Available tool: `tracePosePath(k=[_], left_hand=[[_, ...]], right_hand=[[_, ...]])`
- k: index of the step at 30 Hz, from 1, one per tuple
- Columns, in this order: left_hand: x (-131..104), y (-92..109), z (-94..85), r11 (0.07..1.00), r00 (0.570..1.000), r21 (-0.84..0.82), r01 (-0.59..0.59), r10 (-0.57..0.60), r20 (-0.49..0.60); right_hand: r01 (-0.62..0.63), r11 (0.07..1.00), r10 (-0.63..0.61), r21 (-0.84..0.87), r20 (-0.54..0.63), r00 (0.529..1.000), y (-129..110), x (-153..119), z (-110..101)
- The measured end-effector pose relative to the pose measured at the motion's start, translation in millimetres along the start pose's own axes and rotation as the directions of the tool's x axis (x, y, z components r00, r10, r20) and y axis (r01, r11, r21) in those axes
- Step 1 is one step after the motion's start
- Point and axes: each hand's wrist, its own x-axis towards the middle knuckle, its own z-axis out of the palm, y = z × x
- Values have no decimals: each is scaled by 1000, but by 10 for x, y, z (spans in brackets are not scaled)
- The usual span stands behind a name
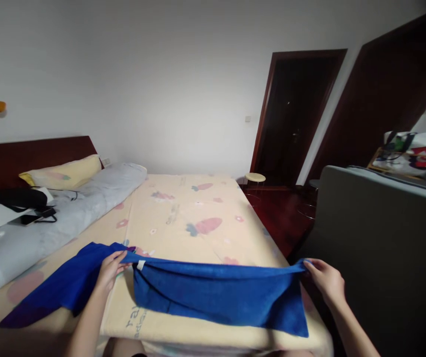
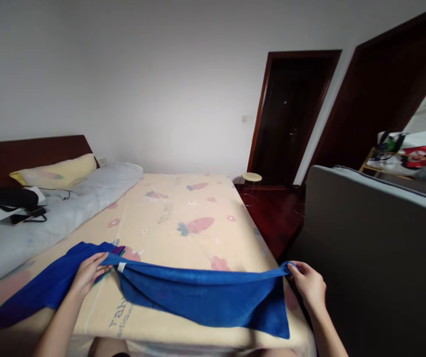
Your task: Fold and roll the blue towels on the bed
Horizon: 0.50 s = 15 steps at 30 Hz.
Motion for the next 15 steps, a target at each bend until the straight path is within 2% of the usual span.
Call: tracePosePath(k=[3, 8, 12, 15], left_hand=[[242, 46, 184, 1000, 1000, -3, 13, -13, -9], [655, 244, 441, 995, 996, -54, -84, 82, -30], [837, 325, 442, 982, 984, -84, -171, 167, -53], [820, 112, 323, 981, 980, -46, -191, 187, -71]], right_hand=[[-137, 980, 125, 143, 90, 988, -206, 210, 211], [-152, 967, 150, 204, 23, 988, -507, 553, 510], [-120, 970, 140, 212, -85, 986, -507, 694, 586], [-104, 970, 132, 218, -115, 985, -300, 602, 651]])
